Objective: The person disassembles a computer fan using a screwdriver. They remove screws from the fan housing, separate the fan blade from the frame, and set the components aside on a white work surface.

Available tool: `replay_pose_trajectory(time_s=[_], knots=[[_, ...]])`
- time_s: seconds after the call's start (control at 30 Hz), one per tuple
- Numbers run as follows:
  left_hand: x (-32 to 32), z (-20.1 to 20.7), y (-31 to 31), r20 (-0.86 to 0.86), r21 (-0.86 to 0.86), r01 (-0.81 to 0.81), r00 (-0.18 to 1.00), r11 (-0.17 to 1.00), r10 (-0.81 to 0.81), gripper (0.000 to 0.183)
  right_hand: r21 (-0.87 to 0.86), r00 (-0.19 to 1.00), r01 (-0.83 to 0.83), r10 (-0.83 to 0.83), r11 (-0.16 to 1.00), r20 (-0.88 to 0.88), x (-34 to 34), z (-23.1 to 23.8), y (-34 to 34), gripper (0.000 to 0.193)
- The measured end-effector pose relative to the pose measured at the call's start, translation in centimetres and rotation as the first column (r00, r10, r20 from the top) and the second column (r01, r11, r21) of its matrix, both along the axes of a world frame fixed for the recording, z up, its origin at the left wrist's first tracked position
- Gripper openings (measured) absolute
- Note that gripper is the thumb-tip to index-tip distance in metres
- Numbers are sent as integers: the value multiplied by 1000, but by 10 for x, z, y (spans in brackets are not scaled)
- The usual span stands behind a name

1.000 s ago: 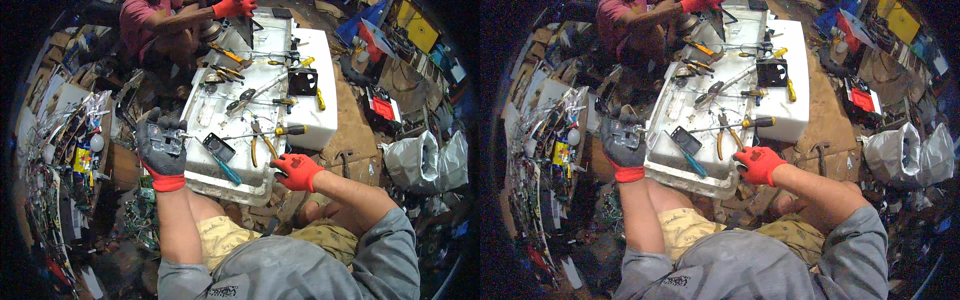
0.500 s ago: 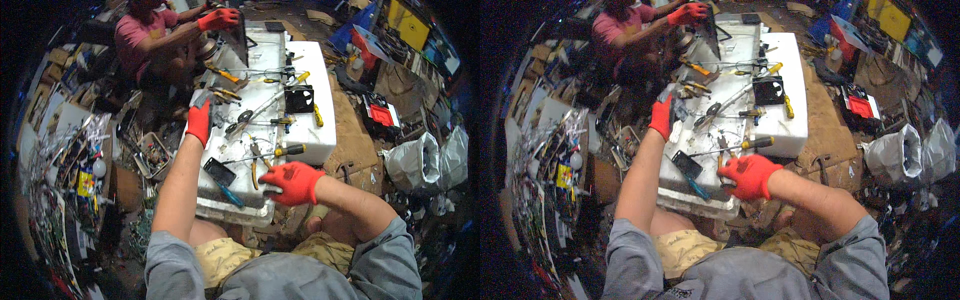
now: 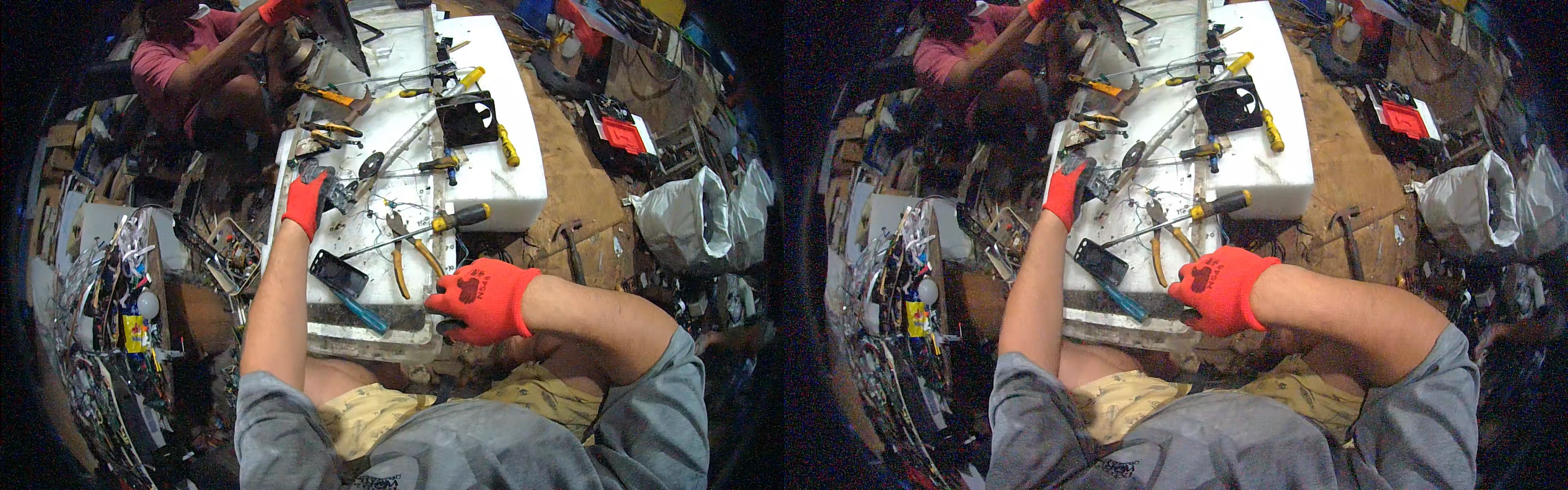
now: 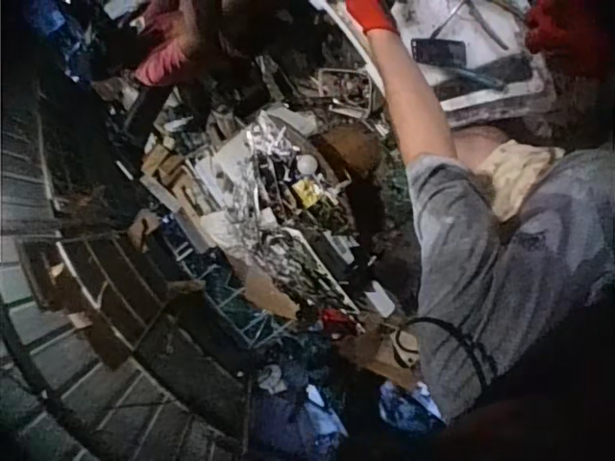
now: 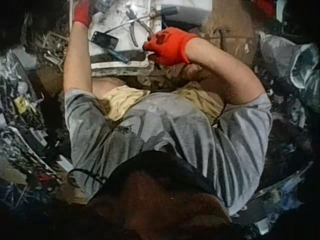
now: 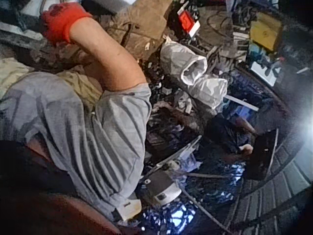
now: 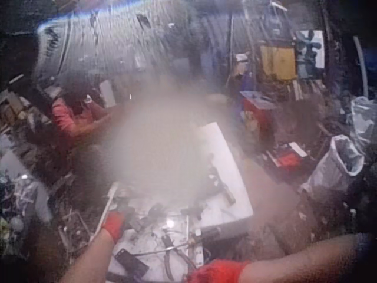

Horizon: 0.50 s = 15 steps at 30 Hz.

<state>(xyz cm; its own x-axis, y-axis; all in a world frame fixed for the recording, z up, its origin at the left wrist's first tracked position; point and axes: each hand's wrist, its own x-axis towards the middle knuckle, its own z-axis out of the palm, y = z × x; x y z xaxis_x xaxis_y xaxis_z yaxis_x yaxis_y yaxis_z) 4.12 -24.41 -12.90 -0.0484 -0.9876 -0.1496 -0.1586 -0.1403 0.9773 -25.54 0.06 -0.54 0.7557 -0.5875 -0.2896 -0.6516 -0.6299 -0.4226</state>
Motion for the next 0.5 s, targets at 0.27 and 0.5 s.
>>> replay_pose_trajectory(time_s=[0.27,0.5], knots=[[12,3,2,48,32,-53,998,998,51,26,36,1000,13,-12,999,-24,0,5,3,44],[18,-11,-5,-55,99,26,998,995,-21,31,9,1000,-10,10,1000,-17,0,1,7,43]])
